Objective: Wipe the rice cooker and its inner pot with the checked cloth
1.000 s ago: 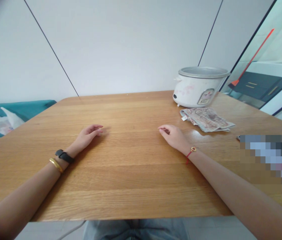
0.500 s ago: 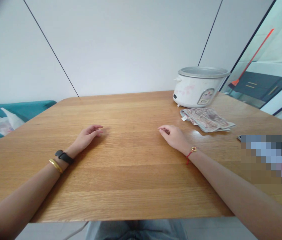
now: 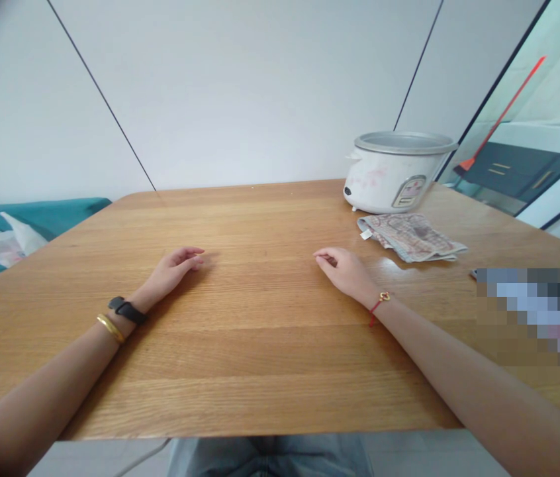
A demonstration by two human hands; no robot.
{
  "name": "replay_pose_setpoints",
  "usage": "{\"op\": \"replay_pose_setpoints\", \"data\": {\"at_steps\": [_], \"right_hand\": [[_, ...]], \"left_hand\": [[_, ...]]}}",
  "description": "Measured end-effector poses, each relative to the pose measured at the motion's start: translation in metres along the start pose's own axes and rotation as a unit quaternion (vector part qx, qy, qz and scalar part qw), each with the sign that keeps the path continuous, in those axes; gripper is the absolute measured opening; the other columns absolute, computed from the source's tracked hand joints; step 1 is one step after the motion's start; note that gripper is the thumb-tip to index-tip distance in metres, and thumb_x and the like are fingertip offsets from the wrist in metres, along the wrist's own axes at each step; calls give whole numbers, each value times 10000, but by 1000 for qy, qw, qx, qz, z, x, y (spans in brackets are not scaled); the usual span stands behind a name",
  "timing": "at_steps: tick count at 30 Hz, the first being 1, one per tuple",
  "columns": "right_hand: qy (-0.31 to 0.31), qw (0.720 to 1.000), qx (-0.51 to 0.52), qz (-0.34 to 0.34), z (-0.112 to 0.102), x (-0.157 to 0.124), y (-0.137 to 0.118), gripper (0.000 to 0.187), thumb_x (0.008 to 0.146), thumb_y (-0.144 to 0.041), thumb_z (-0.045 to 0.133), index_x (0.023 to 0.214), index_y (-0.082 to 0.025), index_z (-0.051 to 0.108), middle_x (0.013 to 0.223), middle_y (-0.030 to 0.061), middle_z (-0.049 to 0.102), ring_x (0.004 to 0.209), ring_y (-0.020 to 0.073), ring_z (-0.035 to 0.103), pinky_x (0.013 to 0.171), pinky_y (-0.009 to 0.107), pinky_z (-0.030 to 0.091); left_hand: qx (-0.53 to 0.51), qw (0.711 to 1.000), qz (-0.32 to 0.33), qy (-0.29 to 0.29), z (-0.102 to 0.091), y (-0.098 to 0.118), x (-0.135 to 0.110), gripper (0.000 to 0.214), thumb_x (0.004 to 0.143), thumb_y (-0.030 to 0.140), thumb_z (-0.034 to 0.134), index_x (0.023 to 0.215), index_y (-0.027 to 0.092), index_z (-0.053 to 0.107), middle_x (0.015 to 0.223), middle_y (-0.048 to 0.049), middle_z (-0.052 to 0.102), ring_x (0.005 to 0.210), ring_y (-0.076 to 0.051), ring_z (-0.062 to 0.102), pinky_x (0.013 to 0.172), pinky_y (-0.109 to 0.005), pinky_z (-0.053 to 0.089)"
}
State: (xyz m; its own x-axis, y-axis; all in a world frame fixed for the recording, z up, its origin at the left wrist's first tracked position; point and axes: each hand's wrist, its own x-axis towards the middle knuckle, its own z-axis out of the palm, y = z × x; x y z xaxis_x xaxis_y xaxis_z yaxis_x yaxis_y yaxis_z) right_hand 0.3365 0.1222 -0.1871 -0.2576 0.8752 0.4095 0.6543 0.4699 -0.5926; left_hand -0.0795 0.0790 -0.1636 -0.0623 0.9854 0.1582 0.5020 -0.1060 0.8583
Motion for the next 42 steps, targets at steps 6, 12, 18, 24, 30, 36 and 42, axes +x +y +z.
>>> {"op": "replay_pose_setpoints", "data": {"at_steps": [6,12,18,24,30,36,42], "right_hand": [[2,1000,2,-4,0,0,0,234,892,-349,545,959,-213,724,962,67,752,859,216,692,802,371,554],[0,1000,-7,-2,-1,0,0,232,895,-344,545,958,-207,720,966,65,751,867,212,691,816,367,551],[3,1000,-2,-4,1,1,1,227,892,-345,548,966,-217,722,966,61,753,862,211,694,808,366,555],[1,1000,3,3,1,0,2,229,891,-342,550,988,-215,714,953,58,752,851,209,693,805,366,554],[-3,1000,5,5,1,0,1,234,893,-347,549,995,-211,710,958,62,747,859,213,691,808,370,549],[-3,1000,6,8,0,0,0,235,888,-345,549,983,-206,713,955,65,748,857,213,691,804,367,552],[-5,1000,3,5,0,1,0,238,891,-346,545,977,-208,719,951,66,752,848,211,691,802,366,551]], "left_hand": [[2,1000,1,5,1,1,0,428,764,478,624,1065,175,637,828,-23,680,768,-194,636,781,-336,481],[-6,1000,-2,3,1,3,-1,440,749,473,636,1060,162,635,857,-34,685,776,-194,636,793,-340,480],[-4,1000,-3,5,1,3,-1,440,750,483,632,1058,169,641,847,-29,687,780,-196,642,794,-340,486],[9,1000,-2,7,1,3,-1,421,757,463,633,1060,171,650,833,-24,687,760,-193,633,775,-337,485],[12,1000,-4,7,0,2,-1,423,762,463,638,1067,170,649,845,-27,690,785,-199,635,792,-339,481],[0,1000,-5,5,1,2,-1,441,756,473,649,1068,162,648,865,-37,697,772,-195,637,783,-337,484],[5,1000,-2,3,0,1,-1,442,764,471,646,1077,159,650,861,-33,698,778,-193,634,782,-331,484]]}}
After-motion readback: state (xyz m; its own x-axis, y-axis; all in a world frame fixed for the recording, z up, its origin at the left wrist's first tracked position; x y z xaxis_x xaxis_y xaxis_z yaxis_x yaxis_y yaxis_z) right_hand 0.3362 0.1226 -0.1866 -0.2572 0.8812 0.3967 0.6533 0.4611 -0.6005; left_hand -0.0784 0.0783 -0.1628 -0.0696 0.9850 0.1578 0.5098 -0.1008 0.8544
